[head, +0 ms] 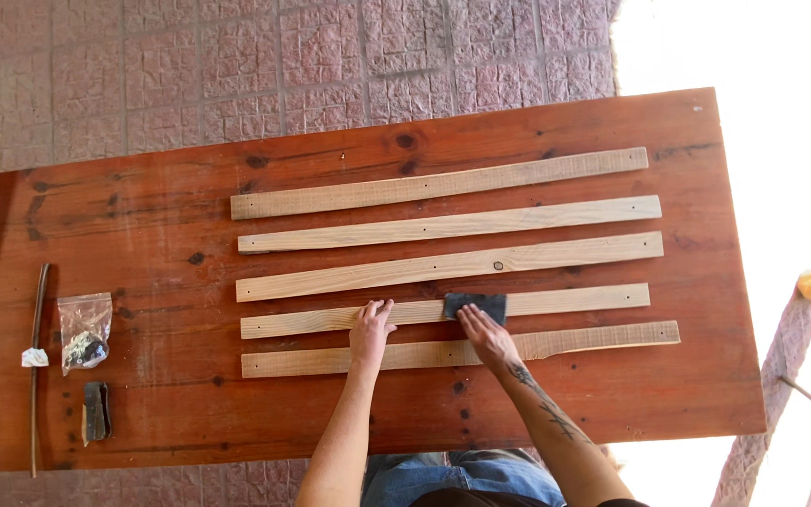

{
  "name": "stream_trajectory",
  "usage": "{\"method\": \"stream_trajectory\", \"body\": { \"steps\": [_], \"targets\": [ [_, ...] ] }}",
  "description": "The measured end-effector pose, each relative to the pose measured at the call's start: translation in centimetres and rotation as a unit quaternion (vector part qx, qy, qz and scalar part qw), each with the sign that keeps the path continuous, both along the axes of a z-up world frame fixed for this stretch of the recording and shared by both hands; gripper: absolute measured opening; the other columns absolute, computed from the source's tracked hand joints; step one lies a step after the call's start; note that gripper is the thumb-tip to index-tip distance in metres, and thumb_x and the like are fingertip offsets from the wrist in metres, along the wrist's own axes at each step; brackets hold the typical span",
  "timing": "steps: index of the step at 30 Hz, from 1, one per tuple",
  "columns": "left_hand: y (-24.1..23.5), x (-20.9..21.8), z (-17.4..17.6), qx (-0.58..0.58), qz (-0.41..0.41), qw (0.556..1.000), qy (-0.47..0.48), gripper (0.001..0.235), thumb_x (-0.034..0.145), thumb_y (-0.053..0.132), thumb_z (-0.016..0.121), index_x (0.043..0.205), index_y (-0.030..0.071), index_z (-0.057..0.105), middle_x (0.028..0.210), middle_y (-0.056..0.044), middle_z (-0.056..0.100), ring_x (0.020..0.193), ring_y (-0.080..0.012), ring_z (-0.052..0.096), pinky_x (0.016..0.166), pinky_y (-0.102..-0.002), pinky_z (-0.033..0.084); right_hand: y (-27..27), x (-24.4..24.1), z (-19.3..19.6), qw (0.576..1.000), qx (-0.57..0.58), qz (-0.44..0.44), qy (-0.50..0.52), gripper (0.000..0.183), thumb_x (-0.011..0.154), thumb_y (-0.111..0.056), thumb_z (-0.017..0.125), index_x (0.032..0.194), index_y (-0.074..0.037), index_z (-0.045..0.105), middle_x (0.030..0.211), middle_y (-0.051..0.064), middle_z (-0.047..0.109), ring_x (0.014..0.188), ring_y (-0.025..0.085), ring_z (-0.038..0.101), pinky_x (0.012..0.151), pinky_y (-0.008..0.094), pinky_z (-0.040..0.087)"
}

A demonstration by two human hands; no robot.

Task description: The person sands several long wooden planks laid out on a wooden table using a sanding block. They move the sanding block back and forth along the length of each plank, then flip and reposition the planks to continue sanding.

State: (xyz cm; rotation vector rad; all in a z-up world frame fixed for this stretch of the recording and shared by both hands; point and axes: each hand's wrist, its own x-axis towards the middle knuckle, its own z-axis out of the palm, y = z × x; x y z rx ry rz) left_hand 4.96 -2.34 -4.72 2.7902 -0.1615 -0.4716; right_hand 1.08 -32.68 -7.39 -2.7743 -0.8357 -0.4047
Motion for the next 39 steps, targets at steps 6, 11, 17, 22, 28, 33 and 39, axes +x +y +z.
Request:
{"method": "stream_trajectory", "body": {
  "steps": [6,11,17,22,28,33,39],
  "targets": [
    [-0.2,0.0,-0.2,0.007,0.003,1.000,0.000,0.062,0.082,0.029,0.080,0.141,0.023,0.060,0.132,-0.005,0.060,0.133,-0.0305,0.054,0.112,-0.040,0.047,-0.8,-1.2,0.0,1.000,-0.020,-0.004,0.020,0.045,0.091,-0.004,0.056,0.136,-0.008,0.060,0.134,0.012,0.066,0.129,0.024,0.060,0.107,0.033,0.049],
    [-0.3,0.1,0.8,0.005,0.008,1.000,0.010,0.062,0.083,0.029,0.079,0.142,0.024,0.060,0.133,-0.005,0.060,0.134,-0.0304,0.053,0.112,-0.040,0.048,-1.3,-0.6,0.2,0.998,0.001,-0.051,0.044,0.049,0.091,0.000,0.052,0.140,-0.006,0.058,0.136,0.013,0.064,0.130,0.026,0.059,0.107,0.033,0.049],
    [-0.4,0.2,0.9,0.002,0.012,1.000,0.022,0.063,0.084,0.029,0.079,0.143,0.024,0.058,0.134,-0.005,0.059,0.135,-0.0304,0.052,0.112,-0.041,0.048,-0.6,-1.5,1.6,0.997,-0.006,-0.037,0.066,0.051,0.087,-0.002,0.054,0.138,-0.008,0.058,0.136,0.011,0.064,0.131,0.025,0.059,0.108,0.033,0.049],
    [-0.4,0.1,1.3,-0.005,0.017,1.000,0.021,0.063,0.084,0.029,0.079,0.143,0.023,0.059,0.135,-0.006,0.059,0.136,-0.0321,0.051,0.113,-0.043,0.047,-1.8,-0.1,0.2,0.995,-0.015,-0.084,0.046,0.049,0.089,0.000,0.055,0.137,-0.007,0.060,0.133,0.013,0.066,0.129,0.026,0.060,0.107,0.033,0.050],
    [-0.7,-0.3,1.5,-0.027,0.031,0.999,0.007,0.062,0.084,0.028,0.078,0.143,0.023,0.060,0.135,-0.007,0.059,0.136,-0.0336,0.051,0.114,-0.043,0.046,-3.4,-1.3,-0.5,0.994,-0.035,-0.100,0.038,0.049,0.088,-0.001,0.054,0.135,-0.008,0.061,0.131,0.012,0.068,0.127,0.025,0.062,0.105,0.032,0.051],
    [-0.6,-0.1,1.7,-0.028,0.034,0.999,0.005,0.062,0.083,0.029,0.079,0.142,0.023,0.060,0.134,-0.006,0.059,0.136,-0.0334,0.052,0.114,-0.043,0.046,-2.5,0.2,0.7,0.996,-0.005,-0.083,0.045,0.048,0.088,0.001,0.053,0.134,-0.006,0.061,0.132,0.013,0.067,0.128,0.025,0.061,0.105,0.032,0.051],
    [-0.4,-0.1,0.8,-0.027,0.023,0.999,0.009,0.064,0.084,0.030,0.078,0.144,0.024,0.058,0.137,-0.007,0.059,0.137,-0.0348,0.052,0.117,-0.043,0.042,-4.0,-1.2,-0.7,0.988,-0.024,-0.147,0.028,0.046,0.088,0.000,0.056,0.134,-0.005,0.062,0.129,0.014,0.068,0.127,0.026,0.062,0.105,0.033,0.051]
  ]
}}
